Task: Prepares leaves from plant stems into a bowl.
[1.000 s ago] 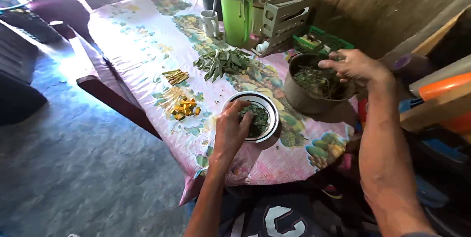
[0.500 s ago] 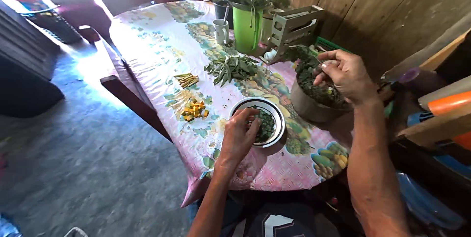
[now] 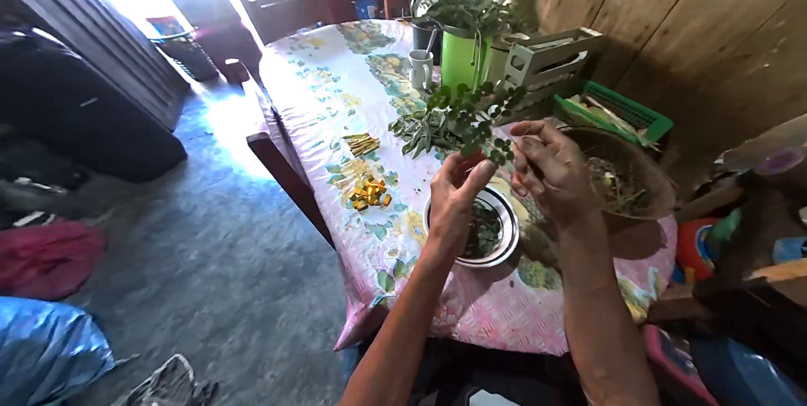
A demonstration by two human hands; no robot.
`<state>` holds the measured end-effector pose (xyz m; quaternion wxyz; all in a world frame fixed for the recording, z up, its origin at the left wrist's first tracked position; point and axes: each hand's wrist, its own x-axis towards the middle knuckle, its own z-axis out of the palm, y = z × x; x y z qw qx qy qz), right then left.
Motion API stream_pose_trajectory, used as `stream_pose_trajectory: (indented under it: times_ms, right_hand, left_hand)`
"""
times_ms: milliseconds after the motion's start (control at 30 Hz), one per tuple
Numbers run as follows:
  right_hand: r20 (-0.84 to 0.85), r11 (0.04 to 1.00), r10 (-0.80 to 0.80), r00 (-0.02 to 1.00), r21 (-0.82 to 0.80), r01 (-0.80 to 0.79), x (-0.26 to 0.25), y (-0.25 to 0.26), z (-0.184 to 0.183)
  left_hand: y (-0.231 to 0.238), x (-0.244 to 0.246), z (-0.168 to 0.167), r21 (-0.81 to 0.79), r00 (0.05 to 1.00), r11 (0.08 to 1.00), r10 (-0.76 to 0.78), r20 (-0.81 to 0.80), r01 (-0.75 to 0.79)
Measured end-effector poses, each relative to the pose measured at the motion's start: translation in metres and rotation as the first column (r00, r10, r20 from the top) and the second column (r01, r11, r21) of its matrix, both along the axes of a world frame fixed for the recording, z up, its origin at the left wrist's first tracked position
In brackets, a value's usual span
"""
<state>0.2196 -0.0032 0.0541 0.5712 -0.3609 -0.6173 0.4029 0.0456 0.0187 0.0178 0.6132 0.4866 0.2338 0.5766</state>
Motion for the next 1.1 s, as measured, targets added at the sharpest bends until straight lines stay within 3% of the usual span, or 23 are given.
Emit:
stream_pose_trajectory:
  times_ms: [100,267,367,467,567,667,867,1033,1100]
  right_hand:
    - [0.024,1.000,0.007,1.000,0.014,-0.008,-0.010,0.004,-0.004]
    - [0.049,0.999,0.033,0.998,0.041,-0.035,-0.015,0.007,-0.012]
    - [0.010,0.997,0.059,0.998,0.058,-0.060,-0.017,0.012,-0.019]
    - [0.126,0.991,-0.024,0.992,0.130,0.007,-0.018,0.013,-0.021]
    - [0.280,0.966,-0.157,0.947,0.245,0.088,-0.018,0.013,-0.021]
    - [0.320,0.944,-0.189,0.928,0.318,0.082,-0.018,0.015,-0.023]
    - [0.300,0.951,-0.108,0.948,0.308,0.011,-0.018,0.014,-0.024]
    - [0.366,0.958,-0.208,0.907,0.262,0.114,-0.022,0.010,-0.028]
    - [0.395,0.944,-0.218,0.893,0.319,0.090,-0.021,0.012,-0.030]
  left_hand:
    - [-0.004,0.005,0.005,0.035,0.999,0.999,-0.010,0.047,0.009]
    - [-0.006,0.013,0.011,0.018,0.990,0.990,0.138,-0.016,-0.138]
    - [-0.005,0.015,0.010,0.099,0.975,0.973,0.213,-0.059,-0.207]
    - [-0.001,0.011,0.008,0.223,0.948,0.944,0.280,-0.151,-0.243]
    - [0.000,0.002,0.009,0.324,0.918,0.919,0.311,-0.245,-0.224]
    - [0.000,-0.006,0.011,0.348,0.917,0.917,0.297,-0.265,-0.196]
    - [0.000,-0.016,0.009,0.360,0.923,0.921,0.259,-0.284,-0.147]
    - [0.001,-0.023,0.005,0.432,0.882,0.895,0.288,-0.372,-0.110]
    - [0.002,-0.024,0.003,0.444,0.885,0.892,0.273,-0.377,-0.086]
